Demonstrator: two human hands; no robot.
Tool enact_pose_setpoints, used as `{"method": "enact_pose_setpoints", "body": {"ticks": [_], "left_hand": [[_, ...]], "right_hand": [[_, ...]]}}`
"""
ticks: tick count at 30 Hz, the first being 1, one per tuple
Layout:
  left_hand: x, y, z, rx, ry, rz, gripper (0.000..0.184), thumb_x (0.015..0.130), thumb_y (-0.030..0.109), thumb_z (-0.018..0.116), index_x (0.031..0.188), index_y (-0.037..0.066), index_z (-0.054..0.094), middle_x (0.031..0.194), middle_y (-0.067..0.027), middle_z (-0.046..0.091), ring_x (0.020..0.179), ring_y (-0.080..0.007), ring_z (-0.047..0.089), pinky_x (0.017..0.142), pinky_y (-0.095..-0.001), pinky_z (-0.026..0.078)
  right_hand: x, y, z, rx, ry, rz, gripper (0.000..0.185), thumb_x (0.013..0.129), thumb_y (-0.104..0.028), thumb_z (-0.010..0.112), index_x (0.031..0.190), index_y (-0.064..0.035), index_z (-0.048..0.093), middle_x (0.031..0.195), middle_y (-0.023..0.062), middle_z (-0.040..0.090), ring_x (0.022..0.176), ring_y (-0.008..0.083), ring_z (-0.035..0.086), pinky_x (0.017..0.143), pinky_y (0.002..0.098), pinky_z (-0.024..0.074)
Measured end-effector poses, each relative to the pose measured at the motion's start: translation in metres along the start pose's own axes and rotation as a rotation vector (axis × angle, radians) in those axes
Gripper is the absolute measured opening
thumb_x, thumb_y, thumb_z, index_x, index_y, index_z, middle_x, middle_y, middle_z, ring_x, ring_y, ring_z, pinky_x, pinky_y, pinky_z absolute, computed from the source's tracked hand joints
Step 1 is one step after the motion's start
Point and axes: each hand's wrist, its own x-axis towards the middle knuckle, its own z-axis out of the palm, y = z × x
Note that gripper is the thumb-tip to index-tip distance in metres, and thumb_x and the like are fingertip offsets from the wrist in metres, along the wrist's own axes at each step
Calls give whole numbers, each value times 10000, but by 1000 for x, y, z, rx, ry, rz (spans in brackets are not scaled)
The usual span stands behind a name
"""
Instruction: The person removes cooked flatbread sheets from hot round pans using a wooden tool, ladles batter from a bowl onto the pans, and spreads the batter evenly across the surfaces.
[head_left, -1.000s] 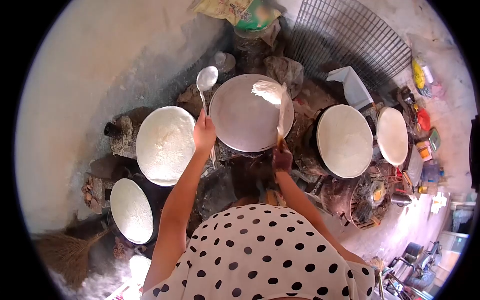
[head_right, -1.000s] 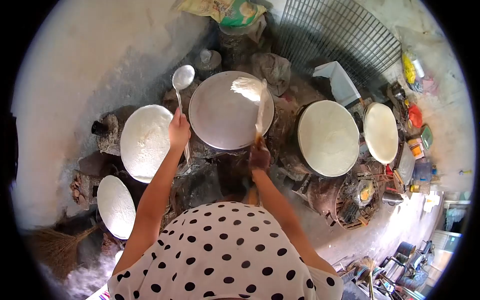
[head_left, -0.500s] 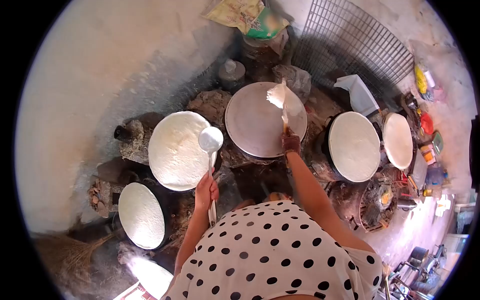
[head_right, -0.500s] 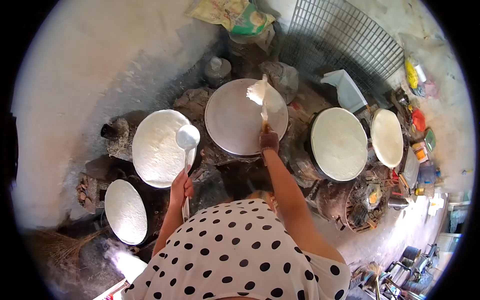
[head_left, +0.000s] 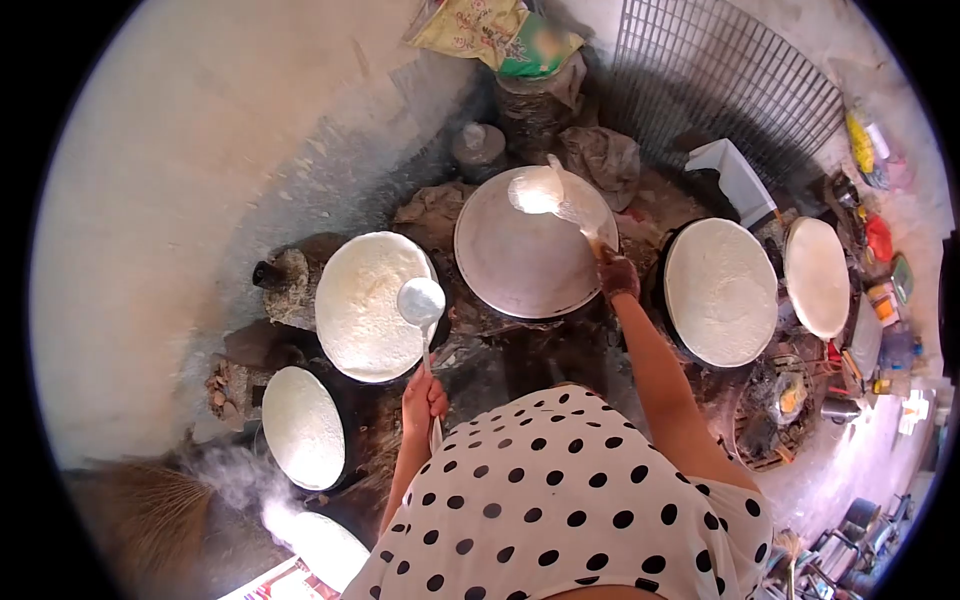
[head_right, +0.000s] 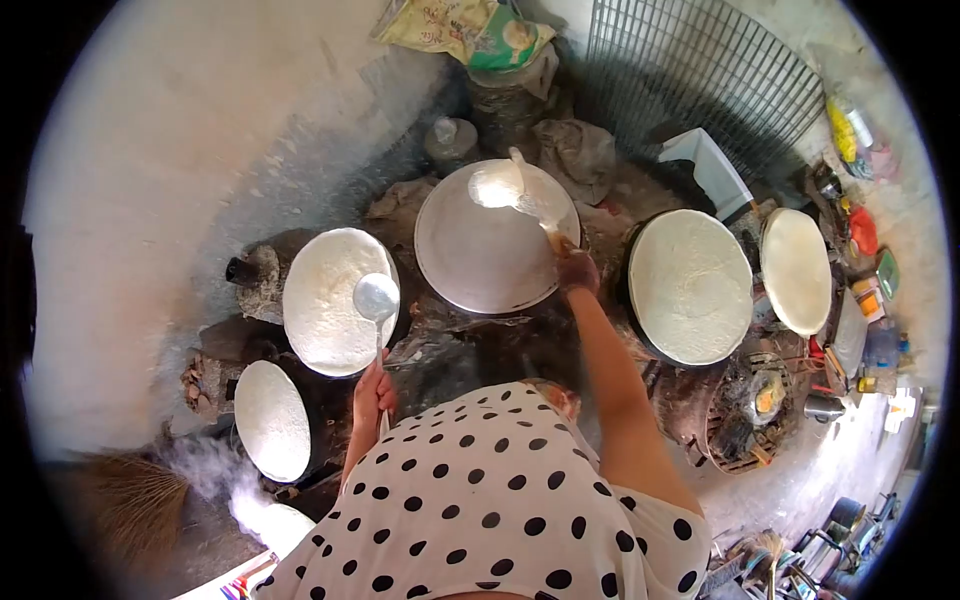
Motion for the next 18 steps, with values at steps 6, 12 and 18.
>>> {"method": "enact_pose_setpoints", "body": {"ticks": [6, 12, 18], "left_hand": [[-12, -7, 26, -30, -10, -58, 380, 1003, 246, 367, 1349, 93, 405, 583, 44, 315, 393, -64, 302, 359, -239, 297], [-30, -21, 41, -132, 10, -48, 360, 999, 231, 400, 1337, 111, 425, 584, 59, 284, 408, -47, 294, 370, -212, 280], [-40, -50, 37, -317, 42, -67, 321, 1002, 222, 406, 1308, 143, 464, 571, 80, 291, 403, -26, 307, 338, -194, 284]], "right_hand": [[82, 4, 67, 156, -219, -45, 359, 902, -300, 473, 1224, -166, 559, 1093, 114, 644, 978, 296, 626, 847, 394, 489], [94, 11, -6, -495, -292, -584, 378, 877, -237, 589, 1242, -140, 584, 1039, 44, 692, 840, 153, 640, 757, 308, 499], [55, -16, -8, 28, -253, -25, 405, 919, -346, 467, 1270, -160, 543, 1260, 116, 567, 1162, 254, 540, 940, 357, 448]]}}
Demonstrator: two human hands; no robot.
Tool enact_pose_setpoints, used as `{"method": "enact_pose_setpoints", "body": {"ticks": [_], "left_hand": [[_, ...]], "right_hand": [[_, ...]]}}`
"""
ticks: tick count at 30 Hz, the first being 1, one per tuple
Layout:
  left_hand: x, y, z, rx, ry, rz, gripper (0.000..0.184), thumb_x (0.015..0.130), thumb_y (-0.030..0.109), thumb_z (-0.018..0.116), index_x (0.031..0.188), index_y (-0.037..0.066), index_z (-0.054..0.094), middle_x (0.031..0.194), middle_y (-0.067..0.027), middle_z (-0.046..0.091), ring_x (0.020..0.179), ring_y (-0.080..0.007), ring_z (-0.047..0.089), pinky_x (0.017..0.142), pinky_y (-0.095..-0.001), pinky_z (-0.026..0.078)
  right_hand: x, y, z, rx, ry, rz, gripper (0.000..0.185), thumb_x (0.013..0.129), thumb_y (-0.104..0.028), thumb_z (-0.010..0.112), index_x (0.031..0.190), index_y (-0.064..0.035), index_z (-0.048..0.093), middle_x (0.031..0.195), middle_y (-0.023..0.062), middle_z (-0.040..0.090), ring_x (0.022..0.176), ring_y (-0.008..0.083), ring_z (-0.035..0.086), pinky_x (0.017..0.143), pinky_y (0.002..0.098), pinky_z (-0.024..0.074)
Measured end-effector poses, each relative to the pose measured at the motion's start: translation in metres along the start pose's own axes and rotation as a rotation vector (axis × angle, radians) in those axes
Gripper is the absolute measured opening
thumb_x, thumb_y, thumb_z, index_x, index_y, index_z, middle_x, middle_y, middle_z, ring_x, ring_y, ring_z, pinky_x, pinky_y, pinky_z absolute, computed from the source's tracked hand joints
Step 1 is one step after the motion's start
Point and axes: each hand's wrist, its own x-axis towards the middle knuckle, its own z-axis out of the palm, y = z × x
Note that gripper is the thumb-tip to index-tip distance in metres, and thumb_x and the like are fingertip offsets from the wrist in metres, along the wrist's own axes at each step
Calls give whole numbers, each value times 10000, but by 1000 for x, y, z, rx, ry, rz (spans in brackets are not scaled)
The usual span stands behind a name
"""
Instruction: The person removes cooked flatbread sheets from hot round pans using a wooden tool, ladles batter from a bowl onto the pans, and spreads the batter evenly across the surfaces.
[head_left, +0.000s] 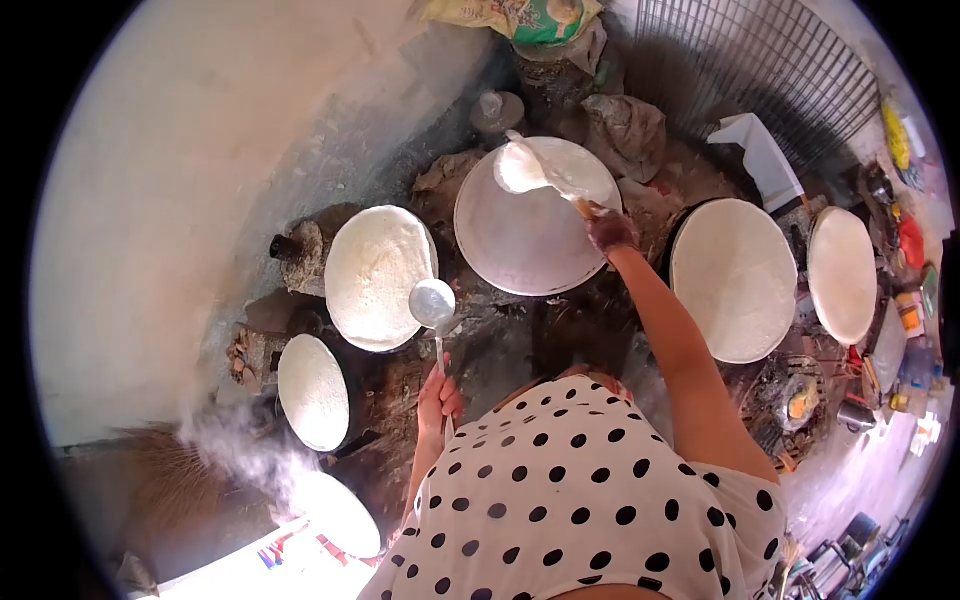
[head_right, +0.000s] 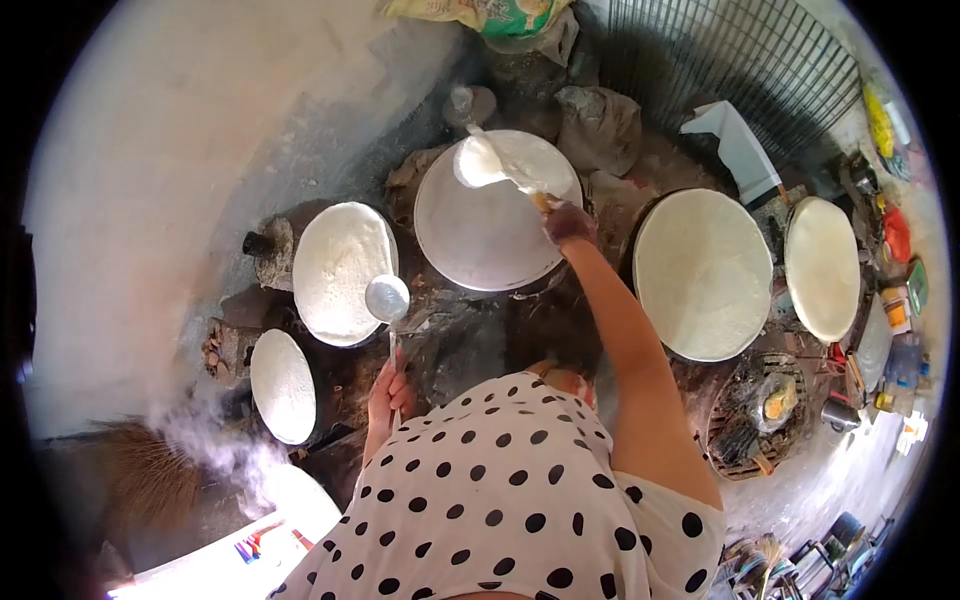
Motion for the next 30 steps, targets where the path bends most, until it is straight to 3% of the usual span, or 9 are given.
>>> {"method": "enact_pose_setpoints", "body": {"ticks": [2, 8, 12, 18, 19, 22, 24, 26, 30], "left_hand": [[0, -6, 4, 34, -23, -4, 307, 999, 210, 407, 1289, 134, 475, 568, 82, 288, 404, -22, 307, 335, -194, 282], [-10, -12, 19, -42, -30, -4, 334, 1007, 213, 382, 1320, 112, 441, 580, 72, 268, 409, -36, 276, 357, -209, 264], [-19, -20, 24, -34, 20, 74, 316, 1006, 210, 379, 1302, 126, 450, 564, 81, 285, 385, -26, 299, 325, -200, 295], [-16, -28, 24, -64, 11, 14, 315, 1013, 215, 359, 1304, 135, 449, 562, 81, 279, 383, -24, 299, 322, -205, 298], [-15, -28, 23, -86, -4, 17, 315, 1013, 216, 359, 1304, 133, 449, 563, 82, 285, 383, -25, 303, 323, -204, 299], [-11, -27, 24, -98, -22, 39, 313, 1014, 217, 360, 1301, 130, 450, 562, 83, 294, 385, -26, 310, 324, -203, 299], [-16, -25, 25, -83, -11, 56, 311, 1014, 217, 361, 1297, 128, 452, 560, 82, 297, 387, -26, 314, 324, -202, 298], [-15, -23, 32, -48, 24, 52, 309, 1013, 210, 365, 1298, 124, 451, 558, 79, 296, 387, -28, 313, 324, -200, 295], [-10, -25, 25, -115, 11, 11, 308, 1013, 206, 367, 1298, 124, 450, 558, 73, 296, 386, -29, 315, 321, -200, 294]], "right_hand": [[14, -7, 23, -448, -13, -105, 410, 917, -352, 492, 1272, -152, 544, 1221, 89, 602, 1096, 244, 576, 901, 360, 460], [48, 23, 2, 74, -353, -278, 440, 856, -373, 575, 1235, -150, 585, 961, 136, 689, 850, 295, 659, 759, 368, 517], [70, 47, 6, -342, 109, -33, 406, 861, -352, 578, 1227, -177, 593, 961, 100, 693, 787, 276, 649, 724, 363, 516], [41, 11, 24, -354, -153, -352, 417, 834, -302, 624, 1234, -191, 589, 1033, 139, 673, 922, 267, 648, 806, 367, 490], [47, 12, 19, -363, -308, -315, 450, 853, -394, 535, 1293, -300, 528, 1184, 118, 616, 1050, 310, 608, 891, 402, 474], [55, 22, -14, -474, -181, -422, 449, 862, -403, 525, 1295, -285, 526, 1205, 107, 608, 1040, 287, 616, 866, 396, 491], [79, 48, -4, 364, -502, -16, 448, 871, -400, 512, 1295, -255, 520, 1204, 87, 610, 1009, 258, 633, 829, 391, 508], [56, 29, -12, -485, -4, -186, 423, 861, -410, 527, 1234, -215, 573, 1104, 92, 654, 962, 231, 651, 786, 378, 514], [26, 4, -7, -305, -294, -289, 434, 829, -215, 674, 1248, -139, 587, 1045, 49, 674, 850, 167, 594, 794, 290, 470]]}}
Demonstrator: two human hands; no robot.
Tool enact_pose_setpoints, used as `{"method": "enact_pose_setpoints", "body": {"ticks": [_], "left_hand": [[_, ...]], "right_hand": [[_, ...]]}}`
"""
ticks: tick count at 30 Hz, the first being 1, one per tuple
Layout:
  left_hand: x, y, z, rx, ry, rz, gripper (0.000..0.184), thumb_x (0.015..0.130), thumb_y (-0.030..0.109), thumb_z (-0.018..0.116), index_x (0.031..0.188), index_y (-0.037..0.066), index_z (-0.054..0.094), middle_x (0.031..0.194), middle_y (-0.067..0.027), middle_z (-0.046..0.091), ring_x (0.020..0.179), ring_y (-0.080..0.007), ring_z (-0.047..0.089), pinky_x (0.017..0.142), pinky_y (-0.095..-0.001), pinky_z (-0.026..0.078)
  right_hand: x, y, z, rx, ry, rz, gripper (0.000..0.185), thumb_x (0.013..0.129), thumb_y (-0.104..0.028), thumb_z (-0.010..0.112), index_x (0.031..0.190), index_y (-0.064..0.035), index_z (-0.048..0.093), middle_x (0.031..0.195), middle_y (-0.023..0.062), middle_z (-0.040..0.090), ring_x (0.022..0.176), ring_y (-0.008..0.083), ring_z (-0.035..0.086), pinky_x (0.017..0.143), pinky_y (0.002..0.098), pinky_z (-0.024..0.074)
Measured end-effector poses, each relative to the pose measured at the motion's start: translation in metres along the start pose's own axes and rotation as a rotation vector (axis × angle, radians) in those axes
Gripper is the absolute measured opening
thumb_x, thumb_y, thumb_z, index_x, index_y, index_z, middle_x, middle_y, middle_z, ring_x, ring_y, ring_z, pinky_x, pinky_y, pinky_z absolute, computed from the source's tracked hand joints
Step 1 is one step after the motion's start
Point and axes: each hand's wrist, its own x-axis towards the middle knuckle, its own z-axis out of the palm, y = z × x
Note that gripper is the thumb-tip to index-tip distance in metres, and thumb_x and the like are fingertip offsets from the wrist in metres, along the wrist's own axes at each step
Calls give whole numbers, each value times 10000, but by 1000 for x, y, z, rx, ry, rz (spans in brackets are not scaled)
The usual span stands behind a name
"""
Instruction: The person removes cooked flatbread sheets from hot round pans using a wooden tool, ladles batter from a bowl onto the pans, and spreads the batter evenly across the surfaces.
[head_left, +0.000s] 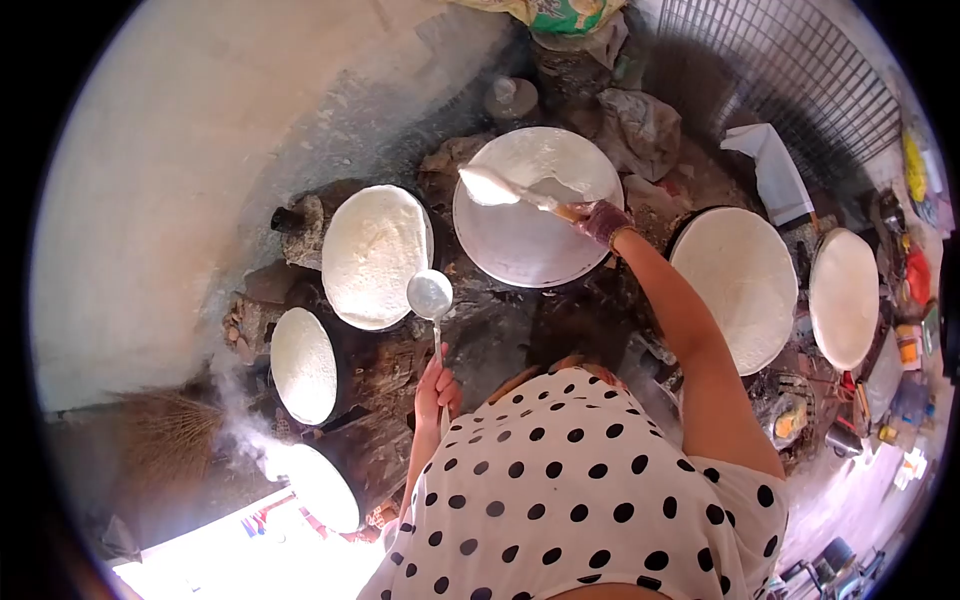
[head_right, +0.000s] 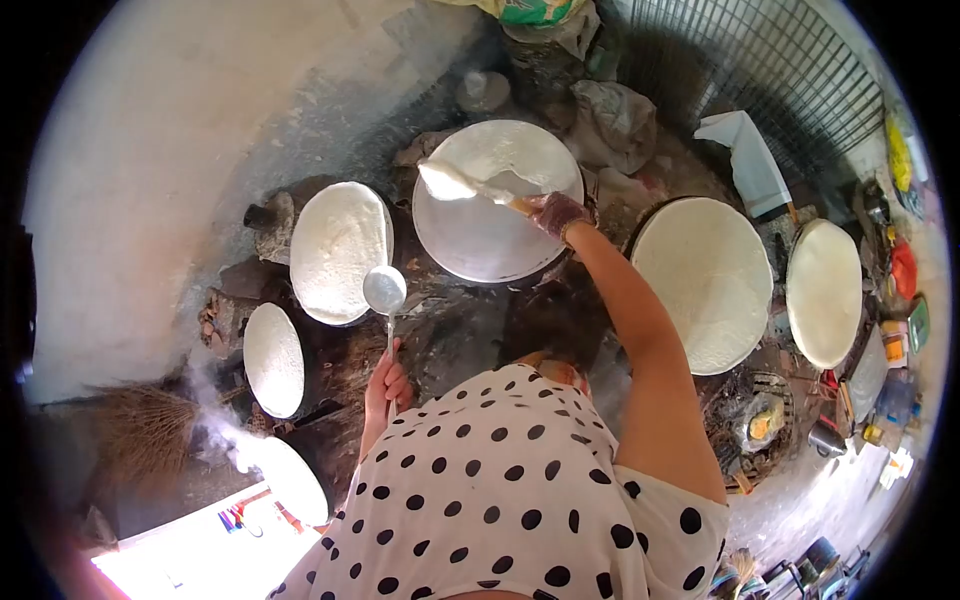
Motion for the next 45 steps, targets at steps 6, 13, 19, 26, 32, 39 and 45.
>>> {"method": "enact_pose_setpoints", "body": {"ticks": [6, 13, 19, 26, 32, 39, 45], "left_hand": [[-1, 5, 5, -14, 15, 2, 313, 1011, 193, 366, 1306, 134, 449, 557, 72, 294, 386, -34, 321, 323, -205, 301], [1, 5, -2, 12, 40, 17, 322, 1008, 198, 371, 1315, 143, 451, 567, 74, 299, 396, -30, 317, 336, -209, 310], [-2, 2, -9, -11, 108, -7, 327, 1007, 198, 372, 1320, 145, 452, 565, 76, 289, 404, -29, 315, 348, -206, 298], [-12, -10, -12, -64, 86, 26, 328, 1008, 198, 369, 1320, 137, 451, 572, 75, 300, 407, -33, 318, 353, -202, 301], [-24, -27, -6, -118, 140, 25, 327, 1007, 194, 376, 1318, 130, 454, 587, 66, 315, 411, -33, 333, 345, -192, 298], [-42, -51, -18, -175, 201, -8, 319, 1012, 199, 376, 1314, 146, 460, 580, 63, 308, 410, -40, 336, 355, -207, 315], [-46, -45, -20, -244, 201, -72, 301, 995, 250, 422, 1280, 180, 490, 573, 70, 280, 400, -42, 299, 356, -202, 299]], "right_hand": [[57, 70, 14, 303, 157, 85, 413, 821, -310, 661, 1206, -169, 609, 990, 42, 658, 869, 174, 597, 795, 302, 482], [45, 66, -6, -48, -24, -340, 451, 842, -396, 613, 1276, -289, 555, 1103, 51, 663, 938, 244, 639, 856, 344, 493], [32, 13, -13, 65, 142, 32, 432, 809, -103, 649, 1234, -167, 606, 1021, 43, 699, 779, 104, 607, 692, 299, 488], [37, 61, -18, 807, -301, 97, 365, 823, -268, 652, 1170, -155, 642, 991, 86, 692, 779, 180, 633, 760, 352, 513], [28, 50, -12, -22, -30, -274, 405, 802, -239, 656, 1205, -263, 620, 996, 105, 681, 756, 221, 636, 735, 348, 512], [47, 49, -24, 42, 5, -250, 424, 826, -107, 618, 1220, -261, 610, 1032, 96, 674, 771, 192, 633, 715, 309, 513], [-64, 26, -32, -260, 18, -292, 416, 819, -138, 622, 1225, -230, 602, 1048, 145, 658, 917, 279, 641, 814, 337, 504]]}}
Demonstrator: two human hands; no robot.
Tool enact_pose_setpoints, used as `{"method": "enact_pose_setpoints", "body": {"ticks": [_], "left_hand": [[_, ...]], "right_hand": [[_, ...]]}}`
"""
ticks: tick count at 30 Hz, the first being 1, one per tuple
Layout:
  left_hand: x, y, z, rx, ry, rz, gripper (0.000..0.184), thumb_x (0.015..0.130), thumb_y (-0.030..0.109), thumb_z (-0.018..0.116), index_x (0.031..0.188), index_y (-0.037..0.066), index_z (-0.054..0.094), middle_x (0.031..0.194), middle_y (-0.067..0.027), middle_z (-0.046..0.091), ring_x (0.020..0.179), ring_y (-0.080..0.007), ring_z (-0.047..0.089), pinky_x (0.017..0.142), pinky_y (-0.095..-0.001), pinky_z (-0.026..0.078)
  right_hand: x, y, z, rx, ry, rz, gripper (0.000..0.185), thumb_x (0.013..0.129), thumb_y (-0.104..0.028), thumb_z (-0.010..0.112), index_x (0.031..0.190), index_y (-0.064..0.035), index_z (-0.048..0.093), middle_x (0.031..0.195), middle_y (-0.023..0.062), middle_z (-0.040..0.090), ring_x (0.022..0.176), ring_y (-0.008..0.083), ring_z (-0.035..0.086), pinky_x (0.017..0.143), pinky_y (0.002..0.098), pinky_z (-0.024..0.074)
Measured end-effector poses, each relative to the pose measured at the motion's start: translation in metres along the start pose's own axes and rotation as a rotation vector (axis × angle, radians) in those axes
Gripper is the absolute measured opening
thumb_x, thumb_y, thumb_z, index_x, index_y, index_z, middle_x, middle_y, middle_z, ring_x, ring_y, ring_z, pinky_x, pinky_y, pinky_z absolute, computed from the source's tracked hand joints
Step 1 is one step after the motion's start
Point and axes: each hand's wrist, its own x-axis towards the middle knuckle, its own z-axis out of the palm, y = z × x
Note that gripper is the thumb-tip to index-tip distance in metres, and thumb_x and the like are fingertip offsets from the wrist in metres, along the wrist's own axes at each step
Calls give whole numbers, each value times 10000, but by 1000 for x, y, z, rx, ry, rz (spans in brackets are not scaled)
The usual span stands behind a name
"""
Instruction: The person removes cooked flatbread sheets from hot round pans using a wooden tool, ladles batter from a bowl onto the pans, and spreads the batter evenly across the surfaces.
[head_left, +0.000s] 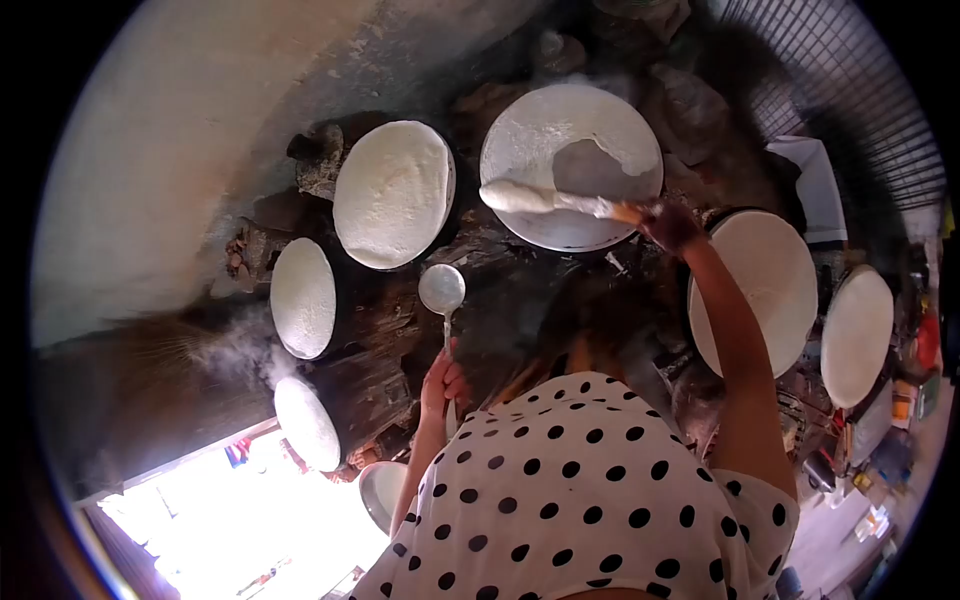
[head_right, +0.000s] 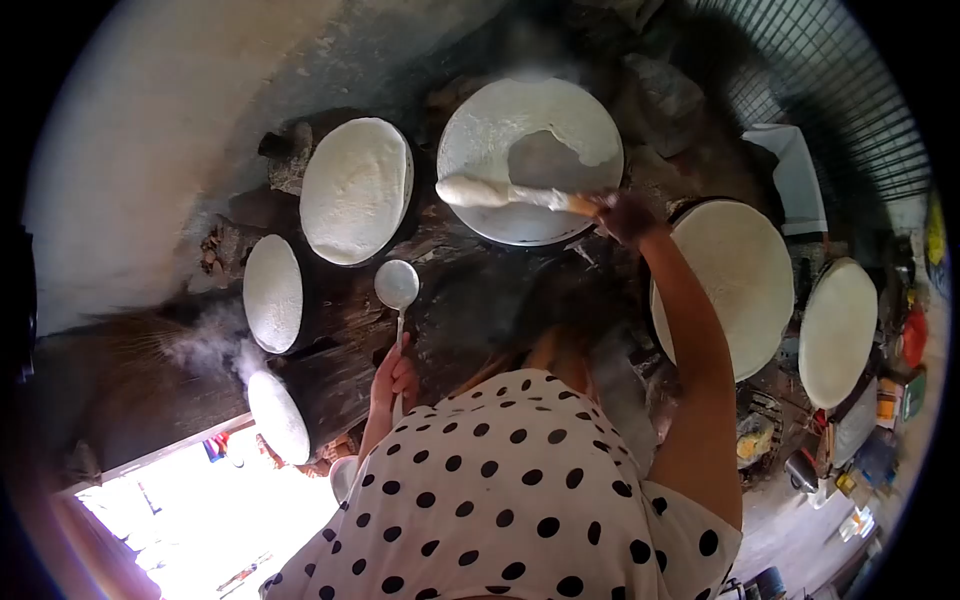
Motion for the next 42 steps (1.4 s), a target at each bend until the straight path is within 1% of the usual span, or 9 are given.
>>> {"method": "enact_pose_setpoints", "body": {"ticks": [4, 7, 14, 17, 20, 22, 28, 39, 42], "left_hand": [[-7, 11, -16, 123, -2, 39, 288, 1000, 234, 408, 1268, 176, 497, 569, 69, 303, 398, -42, 314, 355, -206, 306], [-11, 20, -39, 156, -37, 36, 285, 999, 240, 412, 1261, 169, 498, 569, 67, 308, 400, -43, 312, 357, -213, 302], [-27, 47, -92, 253, -135, 26, 306, 1000, 261, 397, 1270, 145, 481, 564, 63, 283, 401, -58, 288, 374, -232, 308], [-36, 60, -123, 249, -146, 26, 316, 1003, 271, 387, 1279, 145, 474, 560, 65, 265, 397, -58, 279, 369, -231, 305], [-51, 67, -149, 222, -129, 54, 323, 1008, 240, 370, 1302, 149, 471, 560, 63, 250, 399, -58, 274, 365, -230, 301], [-57, 71, -165, 195, -116, 69, 328, 1013, 210, 354, 1312, 154, 476, 564, 60, 252, 405, -58, 271, 368, -225, 294], [-65, 81, -176, 189, -129, 41, 328, 1011, 232, 373, 1317, 164, 465, 568, 63, 252, 407, -57, 274, 377, -224, 280], [-43, 74, -155, 246, -240, 65, 333, 1011, 234, 366, 1321, 144, 445, 562, 61, 246, 390, -56, 263, 373, -227, 264], [-38, 65, -135, 300, -228, 53, 337, 1012, 238, 359, 1323, 140, 441, 560, 61, 245, 388, -56, 262, 370, -228, 262]], "right_hand": [[-71, 23, 33, -94, 244, -330, 434, 813, -203, 616, 1237, -113, 589, 1102, 146, 650, 932, 294, 636, 843, 342, 498], [-79, -22, 74, 812, 433, 240, 349, 884, -239, 525, 1178, -71, 610, 905, 87, 672, 788, 230, 639, 637, 327, 520], [56, -166, 285, 529, 199, 779, 445, 919, -474, 433, 931, -79, 635, 777, 158, 650, 790, 340, 644, 698, 465, 499], [-3, -194, 243, 1362, 309, 817, 369, 897, -453, 497, 837, -109, 614, 663, 90, 603, 563, 245, 596, 462, 400, 455], [-38, -174, 229, 1116, 439, 892, 271, 902, -364, 523, 801, -123, 594, 637, 51, 582, 519, 175, 570, 388, 332, 405], [-30, -164, 232, 1594, 547, 762, 218, 906, -308, 533, 811, -123, 597, 592, 60, 568, 496, 186, 570, 389, 327, 415], [28, -251, 257, 1299, 355, 876, 203, 852, -324, 577, 724, -175, 525, 478, 16, 463, 311, 181, 398, 314, 330, 332], [-77, -154, 177, 1075, 714, 888, 281, 865, -298, 590, 649, -123, 547, 468, 35, 457, 304, 157, 388, 307, 317, 275], [-53, -112, 210, 530, 764, 513, 309, 862, -330, 582, 656, -101, 554, 512, 53, 513, 378, 187, 485, 354, 354, 354]]}}
